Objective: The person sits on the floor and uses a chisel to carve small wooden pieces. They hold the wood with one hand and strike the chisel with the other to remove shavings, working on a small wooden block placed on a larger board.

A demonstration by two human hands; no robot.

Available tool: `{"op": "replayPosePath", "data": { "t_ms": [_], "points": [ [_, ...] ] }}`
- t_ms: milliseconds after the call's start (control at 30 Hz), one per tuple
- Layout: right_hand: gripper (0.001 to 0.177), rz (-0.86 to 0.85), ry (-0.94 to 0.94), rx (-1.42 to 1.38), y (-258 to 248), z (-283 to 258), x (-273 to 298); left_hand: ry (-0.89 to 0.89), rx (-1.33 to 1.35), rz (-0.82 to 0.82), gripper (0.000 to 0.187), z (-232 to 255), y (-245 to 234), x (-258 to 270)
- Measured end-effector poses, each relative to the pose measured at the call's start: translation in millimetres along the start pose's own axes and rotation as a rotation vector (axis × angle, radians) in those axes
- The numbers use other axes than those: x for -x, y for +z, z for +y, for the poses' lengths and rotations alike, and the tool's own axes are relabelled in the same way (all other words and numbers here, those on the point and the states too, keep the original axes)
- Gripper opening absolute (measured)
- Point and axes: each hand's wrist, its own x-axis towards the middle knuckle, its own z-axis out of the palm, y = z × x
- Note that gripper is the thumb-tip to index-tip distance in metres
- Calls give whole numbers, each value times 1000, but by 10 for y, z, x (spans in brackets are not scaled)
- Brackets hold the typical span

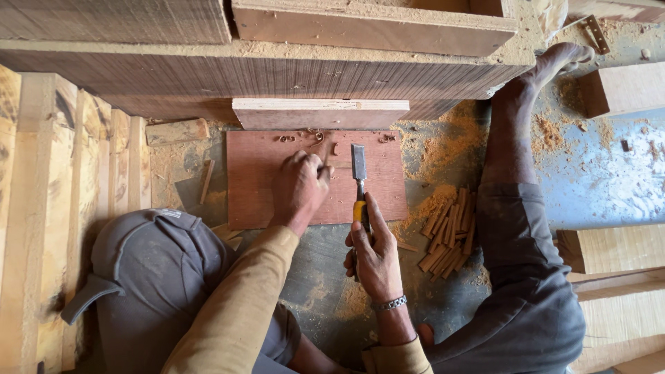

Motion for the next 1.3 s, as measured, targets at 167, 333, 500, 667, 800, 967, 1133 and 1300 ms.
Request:
{"op": "replayPosePath", "data": {
  "t_ms": [167, 333, 500, 667, 800, 967, 1133, 1300],
  "points": [
    [64, 12, -1, 32, -17, 15, -30, 91, 28, 98, 23, -61, 13, -51],
    [65, 0, 40, 71, 3, 16, -36, 133, 49, 189, 35, -80, -96, -12],
    [66, -49, 4, 218, 93, -55, 14, 118, 84, 244, 42, -107, -142, 4],
    [65, -34, -14, 388, 271, -113, 2, 70, 115, 271, 37, -133, -90, -32],
    [64, -9, -183, 445, 341, -44, -70, -52, 185, 195, 42, -321, 221, -65],
    [59, 66, -369, 625, 429, 55, -200, -102, 580, 170, 52, -551, 885, -265],
    [57, 49, -278, 652, 528, -29, -402, -92, 470, 213, 57, -523, 797, -266],
    [56, 20, -187, 706, 482, -93, -360, -86, 351, 229, 57, -322, 406, -221]
  ]
}}
